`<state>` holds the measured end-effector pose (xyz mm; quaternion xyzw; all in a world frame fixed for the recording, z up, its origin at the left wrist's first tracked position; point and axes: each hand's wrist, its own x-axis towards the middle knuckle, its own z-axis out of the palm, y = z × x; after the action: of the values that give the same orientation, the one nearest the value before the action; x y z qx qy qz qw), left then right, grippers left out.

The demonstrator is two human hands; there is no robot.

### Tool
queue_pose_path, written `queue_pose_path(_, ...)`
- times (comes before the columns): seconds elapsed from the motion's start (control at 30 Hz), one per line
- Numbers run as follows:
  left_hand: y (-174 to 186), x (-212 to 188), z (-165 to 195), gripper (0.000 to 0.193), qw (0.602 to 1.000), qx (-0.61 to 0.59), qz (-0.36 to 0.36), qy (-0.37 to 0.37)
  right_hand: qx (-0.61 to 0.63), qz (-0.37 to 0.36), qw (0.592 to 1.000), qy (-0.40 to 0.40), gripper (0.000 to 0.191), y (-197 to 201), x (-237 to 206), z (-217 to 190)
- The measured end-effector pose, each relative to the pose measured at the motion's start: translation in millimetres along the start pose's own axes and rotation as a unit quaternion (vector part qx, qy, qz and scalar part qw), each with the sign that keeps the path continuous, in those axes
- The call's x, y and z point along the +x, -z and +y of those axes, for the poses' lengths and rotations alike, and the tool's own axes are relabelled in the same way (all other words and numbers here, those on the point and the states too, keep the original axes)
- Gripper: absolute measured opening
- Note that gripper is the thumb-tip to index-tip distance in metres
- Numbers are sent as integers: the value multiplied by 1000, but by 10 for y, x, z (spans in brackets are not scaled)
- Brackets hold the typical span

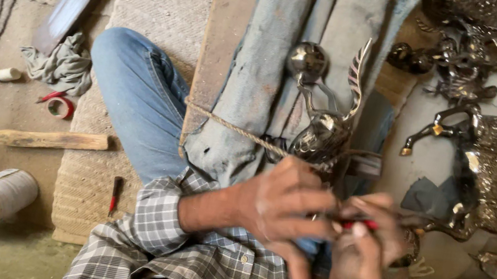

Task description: The person sits on the floor and uses a hammer and a red-handled tool to repair a small metal figure. They repeatedly strike the tool against the figure to adjust or fix a part.

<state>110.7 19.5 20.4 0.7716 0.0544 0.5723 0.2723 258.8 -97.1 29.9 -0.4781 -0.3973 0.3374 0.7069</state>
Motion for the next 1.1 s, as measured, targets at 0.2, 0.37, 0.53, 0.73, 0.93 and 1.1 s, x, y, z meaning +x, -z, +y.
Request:
queue_pose_path(0.2,464,120,-244,23,954,111,-76,267,-267,20,957,-110,35,-78,-252,24)
queue_pose_path(0.37,579,333,-762,51,896,346,-241,142,-209,65,963,-159,34,-146,-227,8)
queue_pose_path(0.53,572,374,-974,27,897,298,-298,133,-209,97,959,-162,31,-238,-223,-61)
queue_pose_path(0.73,620,285,-892,24,902,303,-294,88,-246,92,958,-116,20,-238,-196,-98)
queue_pose_path(0.93,674,224,-927,32,919,242,-282,134,-354,58,932,-46,15,-251,-159,-38)
queue_pose_path(1.1,616,262,-1001,29,913,251,-292,135,-394,43,918,-19,16,-190,-95,-77)
